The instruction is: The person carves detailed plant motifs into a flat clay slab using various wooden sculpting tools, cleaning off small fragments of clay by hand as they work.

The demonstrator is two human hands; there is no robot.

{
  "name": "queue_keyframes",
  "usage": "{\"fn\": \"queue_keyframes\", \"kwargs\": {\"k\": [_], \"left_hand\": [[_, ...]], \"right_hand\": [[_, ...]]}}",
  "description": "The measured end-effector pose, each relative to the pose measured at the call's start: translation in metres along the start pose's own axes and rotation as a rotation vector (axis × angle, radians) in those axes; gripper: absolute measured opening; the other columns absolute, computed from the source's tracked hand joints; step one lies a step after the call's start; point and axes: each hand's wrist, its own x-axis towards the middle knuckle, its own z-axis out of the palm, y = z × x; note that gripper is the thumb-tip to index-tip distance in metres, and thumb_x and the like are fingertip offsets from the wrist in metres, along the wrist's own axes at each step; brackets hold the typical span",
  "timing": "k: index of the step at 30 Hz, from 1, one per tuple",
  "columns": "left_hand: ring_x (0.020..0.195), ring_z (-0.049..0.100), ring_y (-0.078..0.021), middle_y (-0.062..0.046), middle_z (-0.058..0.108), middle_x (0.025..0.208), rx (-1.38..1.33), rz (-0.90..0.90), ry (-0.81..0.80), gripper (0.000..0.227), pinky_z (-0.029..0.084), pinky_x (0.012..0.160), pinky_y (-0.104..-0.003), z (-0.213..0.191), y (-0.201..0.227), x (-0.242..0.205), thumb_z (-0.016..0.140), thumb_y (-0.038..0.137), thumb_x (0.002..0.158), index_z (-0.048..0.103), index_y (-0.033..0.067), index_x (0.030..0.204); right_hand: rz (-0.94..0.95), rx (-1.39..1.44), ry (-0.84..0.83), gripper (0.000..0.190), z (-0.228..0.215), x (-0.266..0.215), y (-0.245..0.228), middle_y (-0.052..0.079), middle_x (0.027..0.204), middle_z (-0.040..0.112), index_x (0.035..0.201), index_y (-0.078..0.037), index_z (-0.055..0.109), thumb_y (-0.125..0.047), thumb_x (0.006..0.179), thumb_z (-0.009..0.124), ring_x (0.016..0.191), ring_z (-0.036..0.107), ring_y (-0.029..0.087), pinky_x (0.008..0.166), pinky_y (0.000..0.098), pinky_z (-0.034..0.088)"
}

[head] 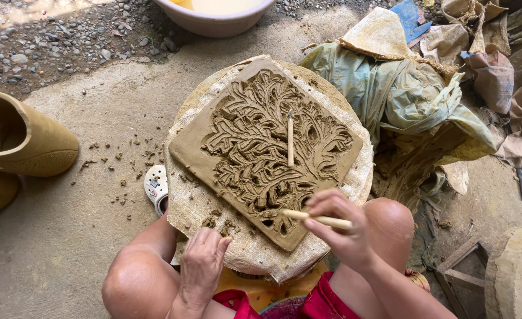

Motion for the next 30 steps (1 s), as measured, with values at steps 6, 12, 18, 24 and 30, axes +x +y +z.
{"fn": "queue_keyframes", "kwargs": {"k": [6,12,18,24,30], "left_hand": [[0.095,0.065,-0.0275,-0.015,0.059,0.104,0.060,0.061,0.211,0.033,0.063,0.077,-0.034,0.002,0.010,0.012,0.075,0.012,0.083,0.062,-0.0001,0.111],[0.105,0.060,-0.0246,-0.012,0.052,0.108,0.083,-0.137,-0.025,0.039,0.062,0.085,-0.030,-0.008,0.022,0.017,0.083,0.013,0.080,0.057,0.0042,0.108],[0.103,0.060,-0.0264,-0.013,0.052,0.107,0.108,-0.118,-0.011,0.041,0.061,0.084,-0.032,-0.005,0.022,0.017,0.084,0.014,0.078,0.057,0.0034,0.107],[0.099,0.062,-0.0253,-0.013,0.055,0.104,0.128,-0.110,0.013,0.036,0.062,0.083,-0.033,-0.004,0.019,0.017,0.081,0.014,0.080,0.061,0.0044,0.108],[0.082,0.066,-0.0206,-0.009,0.063,0.090,-0.133,0.202,0.200,0.040,0.062,0.071,-0.033,-0.002,0.017,0.015,0.084,0.033,0.080,0.069,0.0033,0.102]], "right_hand": [[-0.103,-0.282,-0.055,0.016,0.046,0.033,0.039,0.002,0.076,0.065,0.080,-0.005,0.064,-0.005,0.089,0.076,0.059,0.058,0.009,0.048,0.0255,0.045],[-0.115,-0.340,0.001,0.020,0.056,0.030,0.045,0.002,0.074,0.060,0.080,-0.006,0.060,-0.006,0.091,0.076,0.061,0.055,0.007,0.049,0.0251,0.045],[-0.077,-0.332,-0.038,0.023,0.062,0.028,0.052,0.001,0.073,0.058,0.078,-0.007,0.057,-0.006,0.093,0.074,0.058,0.054,0.005,0.046,0.0249,0.046],[-0.065,-0.285,-0.071,0.021,0.053,0.027,0.053,0.001,0.073,0.061,0.077,-0.008,0.059,-0.008,0.093,0.073,0.058,0.055,0.005,0.044,0.0233,0.045],[-0.058,0.043,-0.184,0.016,0.039,0.018,0.040,0.003,0.079,0.068,0.081,-0.009,0.064,-0.009,0.094,0.071,0.062,0.060,0.005,0.046,0.0213,0.047]]}}
